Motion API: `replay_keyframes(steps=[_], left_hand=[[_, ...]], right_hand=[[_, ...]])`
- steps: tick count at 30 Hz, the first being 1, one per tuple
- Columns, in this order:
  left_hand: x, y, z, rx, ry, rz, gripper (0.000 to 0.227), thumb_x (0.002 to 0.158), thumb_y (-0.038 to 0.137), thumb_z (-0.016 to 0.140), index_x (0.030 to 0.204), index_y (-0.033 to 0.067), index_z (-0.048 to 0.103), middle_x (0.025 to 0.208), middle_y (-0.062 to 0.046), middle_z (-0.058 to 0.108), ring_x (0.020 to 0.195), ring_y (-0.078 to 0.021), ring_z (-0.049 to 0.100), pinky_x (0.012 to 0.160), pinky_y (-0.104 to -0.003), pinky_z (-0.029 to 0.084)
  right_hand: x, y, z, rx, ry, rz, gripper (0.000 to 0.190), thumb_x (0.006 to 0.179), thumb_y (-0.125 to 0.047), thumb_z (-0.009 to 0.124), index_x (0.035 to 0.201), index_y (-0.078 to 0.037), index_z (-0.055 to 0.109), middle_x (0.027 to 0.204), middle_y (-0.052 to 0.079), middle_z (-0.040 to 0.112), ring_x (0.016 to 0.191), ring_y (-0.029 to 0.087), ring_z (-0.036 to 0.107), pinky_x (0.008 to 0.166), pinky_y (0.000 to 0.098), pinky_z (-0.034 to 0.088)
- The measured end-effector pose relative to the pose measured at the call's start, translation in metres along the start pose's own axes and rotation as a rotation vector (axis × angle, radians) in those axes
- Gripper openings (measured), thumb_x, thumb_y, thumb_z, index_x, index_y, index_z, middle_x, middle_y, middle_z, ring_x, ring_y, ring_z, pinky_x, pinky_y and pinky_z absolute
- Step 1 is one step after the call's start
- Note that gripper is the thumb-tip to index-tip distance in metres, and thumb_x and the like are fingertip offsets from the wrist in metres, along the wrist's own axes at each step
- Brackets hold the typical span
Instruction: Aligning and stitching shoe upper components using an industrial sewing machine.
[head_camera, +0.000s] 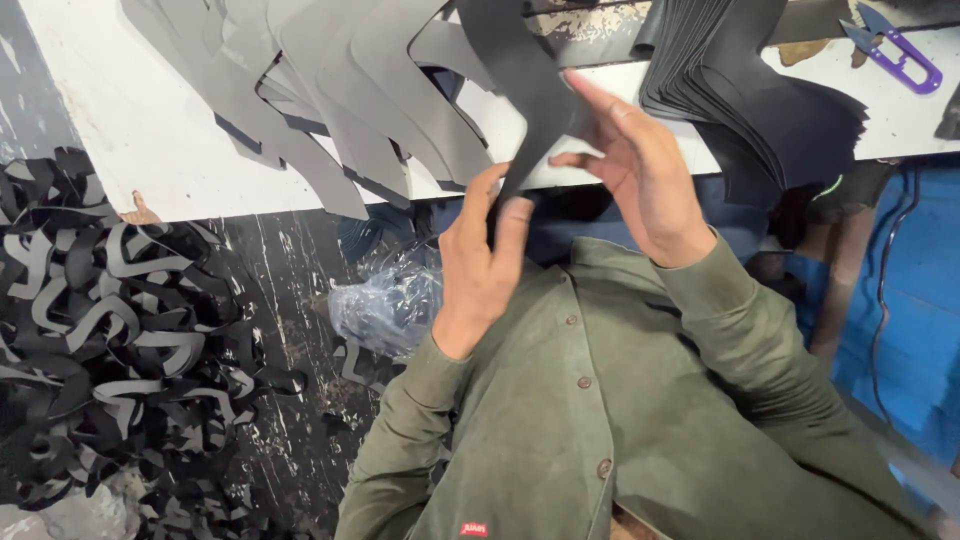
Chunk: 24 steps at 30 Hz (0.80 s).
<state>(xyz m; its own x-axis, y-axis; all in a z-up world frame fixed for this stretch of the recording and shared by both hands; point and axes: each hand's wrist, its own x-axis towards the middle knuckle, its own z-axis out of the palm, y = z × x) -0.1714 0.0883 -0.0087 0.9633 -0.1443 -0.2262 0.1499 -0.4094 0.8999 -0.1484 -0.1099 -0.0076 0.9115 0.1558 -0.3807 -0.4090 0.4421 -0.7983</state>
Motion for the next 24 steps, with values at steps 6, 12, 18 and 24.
replay_keyframes(steps=[6, 12, 18, 24], left_hand=[[0.012, -0.018, 0.001, -0.757, -0.104, -0.227, 0.043, 0.113, 0.030, 0.036, 0.134, -0.0028, 0.053, 0.092, -0.015, 0.072, 0.079, -0.0155, 0.063, 0.067, -0.030, 0.054], [0.037, -0.015, -0.002, -0.610, 0.133, -0.057, 0.036, 0.115, 0.024, 0.046, 0.133, -0.0046, 0.058, 0.105, -0.010, 0.069, 0.085, -0.0096, 0.058, 0.073, -0.027, 0.051], [0.127, 0.021, 0.017, -0.591, 0.186, 0.320, 0.028, 0.115, 0.019, 0.059, 0.132, -0.0026, 0.056, 0.103, 0.001, 0.063, 0.090, -0.0043, 0.051, 0.078, -0.023, 0.043], [0.220, 0.003, 0.082, -0.682, 0.136, 0.334, 0.026, 0.114, 0.013, 0.058, 0.095, -0.0037, 0.052, 0.080, 0.005, 0.044, 0.074, -0.0048, 0.034, 0.063, -0.025, 0.029]], right_hand=[[-0.014, 0.016, -0.036, 0.225, -0.008, -0.203, 0.034, 0.124, -0.030, 0.047, 0.119, 0.003, 0.055, 0.080, 0.008, 0.058, 0.097, 0.023, 0.062, 0.120, 0.0466, 0.042], [-0.017, -0.025, -0.027, -0.105, 0.112, -0.231, 0.037, 0.119, -0.030, 0.048, 0.117, 0.003, 0.065, 0.070, 0.004, 0.052, 0.066, 0.016, 0.058, 0.066, 0.0297, 0.048], [-0.009, -0.074, -0.076, -0.529, 0.338, -0.489, 0.025, 0.125, -0.017, 0.059, 0.114, 0.004, 0.067, 0.088, 0.006, 0.062, 0.072, 0.012, 0.055, 0.066, 0.0222, 0.041], [0.015, -0.104, -0.070, -0.364, 0.269, -0.588, 0.018, 0.120, -0.018, 0.058, 0.113, -0.002, 0.063, 0.097, 0.004, 0.064, 0.073, 0.011, 0.057, 0.073, 0.0271, 0.049]])
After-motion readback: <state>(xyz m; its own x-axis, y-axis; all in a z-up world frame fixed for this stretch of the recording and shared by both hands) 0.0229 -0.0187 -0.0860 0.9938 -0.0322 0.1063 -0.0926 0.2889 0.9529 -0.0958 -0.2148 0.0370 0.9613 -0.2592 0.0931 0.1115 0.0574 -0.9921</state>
